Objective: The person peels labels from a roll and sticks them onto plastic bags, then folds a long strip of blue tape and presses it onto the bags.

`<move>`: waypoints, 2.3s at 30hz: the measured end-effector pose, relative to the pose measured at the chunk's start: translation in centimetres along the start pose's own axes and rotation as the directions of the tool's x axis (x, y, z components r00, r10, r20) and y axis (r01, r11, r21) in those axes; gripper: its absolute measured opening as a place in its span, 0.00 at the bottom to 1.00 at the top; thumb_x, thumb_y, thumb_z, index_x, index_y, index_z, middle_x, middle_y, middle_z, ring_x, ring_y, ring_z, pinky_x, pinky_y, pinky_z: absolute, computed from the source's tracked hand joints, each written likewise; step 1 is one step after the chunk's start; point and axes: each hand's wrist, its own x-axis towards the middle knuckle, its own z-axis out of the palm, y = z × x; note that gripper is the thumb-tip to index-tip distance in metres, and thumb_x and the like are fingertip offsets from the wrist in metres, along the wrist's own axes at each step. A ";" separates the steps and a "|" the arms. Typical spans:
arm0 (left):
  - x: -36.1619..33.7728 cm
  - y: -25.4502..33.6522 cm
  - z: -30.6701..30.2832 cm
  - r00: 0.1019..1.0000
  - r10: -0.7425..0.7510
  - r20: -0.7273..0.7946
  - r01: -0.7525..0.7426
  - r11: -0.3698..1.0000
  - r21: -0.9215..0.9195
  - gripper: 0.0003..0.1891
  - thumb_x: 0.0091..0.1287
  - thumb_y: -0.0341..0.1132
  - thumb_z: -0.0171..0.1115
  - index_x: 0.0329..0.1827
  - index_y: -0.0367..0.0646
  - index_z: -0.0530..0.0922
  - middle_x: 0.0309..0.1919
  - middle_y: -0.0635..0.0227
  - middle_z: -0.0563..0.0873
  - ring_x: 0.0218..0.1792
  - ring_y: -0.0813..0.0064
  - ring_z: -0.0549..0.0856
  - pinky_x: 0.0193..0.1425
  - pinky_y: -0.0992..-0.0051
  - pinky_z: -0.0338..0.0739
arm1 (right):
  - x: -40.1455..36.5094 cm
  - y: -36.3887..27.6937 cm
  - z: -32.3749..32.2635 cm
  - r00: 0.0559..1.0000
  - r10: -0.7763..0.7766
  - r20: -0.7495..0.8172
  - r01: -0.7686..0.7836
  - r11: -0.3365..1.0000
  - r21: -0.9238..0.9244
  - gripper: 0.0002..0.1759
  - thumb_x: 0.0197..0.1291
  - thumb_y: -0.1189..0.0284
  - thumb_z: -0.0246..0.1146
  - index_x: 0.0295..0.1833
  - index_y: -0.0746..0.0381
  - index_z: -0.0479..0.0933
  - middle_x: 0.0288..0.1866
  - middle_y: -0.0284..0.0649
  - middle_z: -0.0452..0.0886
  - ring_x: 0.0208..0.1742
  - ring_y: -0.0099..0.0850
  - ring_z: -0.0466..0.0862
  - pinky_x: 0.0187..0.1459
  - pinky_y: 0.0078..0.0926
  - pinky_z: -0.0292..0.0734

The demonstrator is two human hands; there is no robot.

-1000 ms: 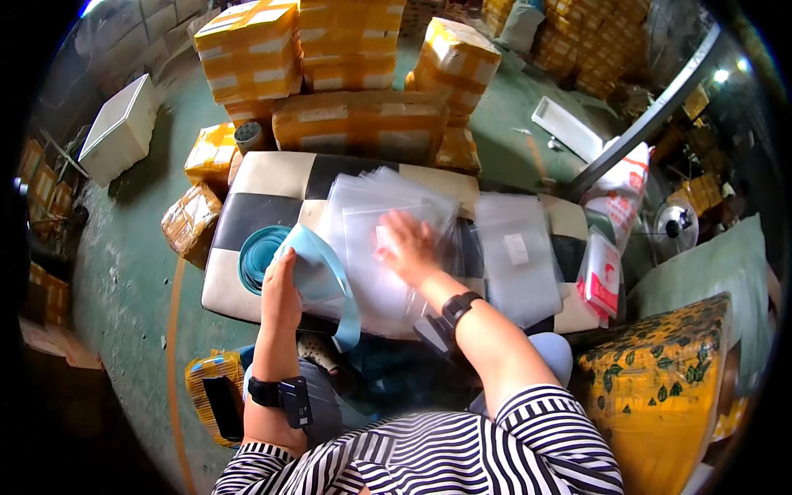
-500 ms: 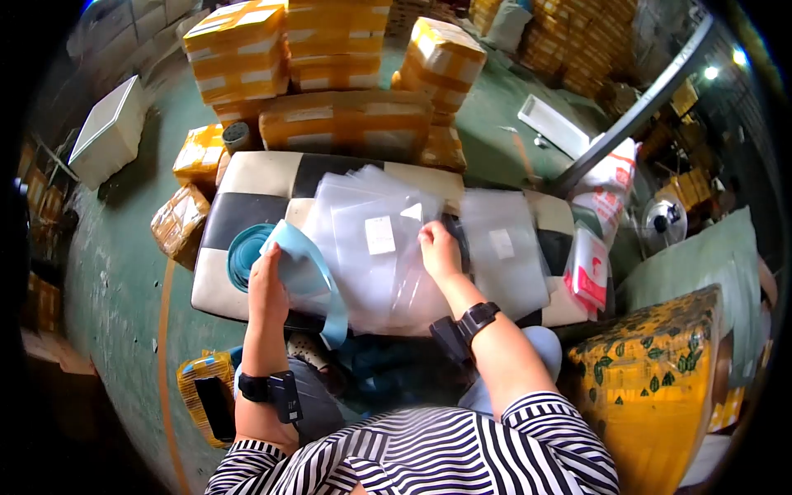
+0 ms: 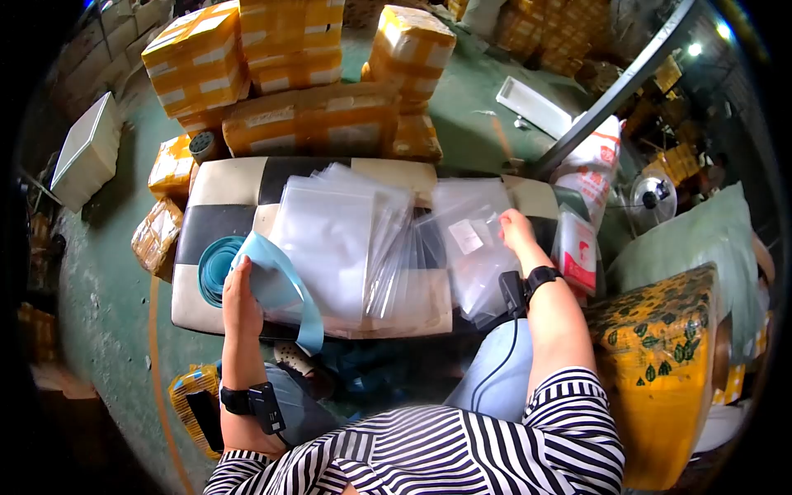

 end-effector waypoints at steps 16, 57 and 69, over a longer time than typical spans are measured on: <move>1.0 -1.9 -0.3 0.983 -0.056 0.176 0.069 0.995 -0.066 0.15 0.65 0.41 0.49 0.37 0.35 0.76 0.31 0.68 0.80 0.30 0.80 0.79 0.35 0.80 0.72 | -17.3 -19.3 12.2 0.543 -0.813 0.211 0.688 0.575 0.443 0.22 0.49 0.77 0.62 0.52 0.64 0.69 0.49 0.39 0.73 0.51 0.30 0.72 0.54 0.27 0.66; -0.5 -0.3 1.2 0.997 -0.021 0.079 0.002 0.972 0.234 0.24 0.67 0.46 0.47 0.17 0.35 0.69 0.14 0.76 0.66 0.19 0.85 0.62 0.20 0.77 0.58 | -22.2 -24.0 15.0 0.556 -0.830 -0.045 0.797 0.517 0.313 0.11 0.41 0.86 0.61 0.32 0.62 0.74 0.31 0.42 0.75 0.31 0.38 0.76 0.35 0.30 0.73; 0.3 -0.4 0.6 0.995 -0.101 0.022 0.102 0.994 -0.036 0.19 0.66 0.48 0.48 0.25 0.42 0.73 0.18 0.76 0.70 0.20 0.83 0.67 0.21 0.80 0.60 | -22.6 -24.2 13.4 0.237 -0.963 -0.127 0.961 0.213 0.179 0.13 0.41 0.87 0.61 0.33 0.60 0.75 0.34 0.41 0.73 0.36 0.37 0.75 0.37 0.27 0.71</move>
